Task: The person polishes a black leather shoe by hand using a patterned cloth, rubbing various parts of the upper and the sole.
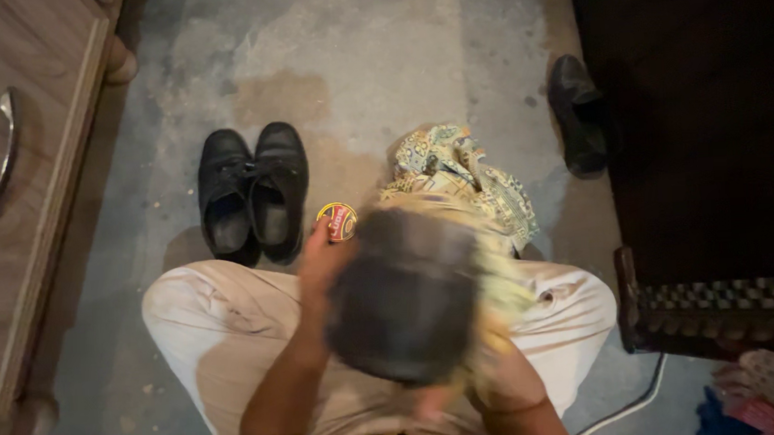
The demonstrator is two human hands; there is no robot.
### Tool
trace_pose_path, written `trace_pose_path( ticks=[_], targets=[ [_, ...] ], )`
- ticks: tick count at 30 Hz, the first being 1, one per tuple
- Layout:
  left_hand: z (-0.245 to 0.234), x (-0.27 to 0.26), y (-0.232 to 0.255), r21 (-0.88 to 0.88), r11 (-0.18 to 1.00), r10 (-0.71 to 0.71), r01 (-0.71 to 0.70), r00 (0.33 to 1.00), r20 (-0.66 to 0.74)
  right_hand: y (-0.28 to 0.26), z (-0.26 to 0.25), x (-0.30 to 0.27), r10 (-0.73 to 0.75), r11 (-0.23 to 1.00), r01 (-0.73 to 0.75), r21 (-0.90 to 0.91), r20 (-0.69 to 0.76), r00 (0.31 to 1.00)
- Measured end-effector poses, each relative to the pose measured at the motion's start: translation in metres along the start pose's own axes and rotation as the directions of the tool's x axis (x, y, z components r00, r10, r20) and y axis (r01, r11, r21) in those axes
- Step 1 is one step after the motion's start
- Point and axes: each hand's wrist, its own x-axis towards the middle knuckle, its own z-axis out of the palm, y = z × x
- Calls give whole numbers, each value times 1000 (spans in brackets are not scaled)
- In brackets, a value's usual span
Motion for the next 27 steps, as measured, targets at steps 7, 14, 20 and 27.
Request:
trace_pose_path(
  ticks=[7, 14, 20, 27],
  targets=[
    [-20, 27, 6, 5, 999, -52, 53, 997, -52, 18, 13, 3, -18, 1000, 18, -7, -8, 1000],
    [-8, 23, 18, -413, 717, -226, 562, 748, 624, 17, -6, -6, -10, 999, 11, 32, -29, 1000],
    [-12, 7, 3, -134, 982, -111, 130, 984, 140, 29, 15, -9, -11, 1000, 11, -2, -51, 999],
    [-20, 27, -9, 12, 998, -58, 58, 998, 1, 34, 27, -7, -38, 999, 40, 17, -64, 997]
  ],
)
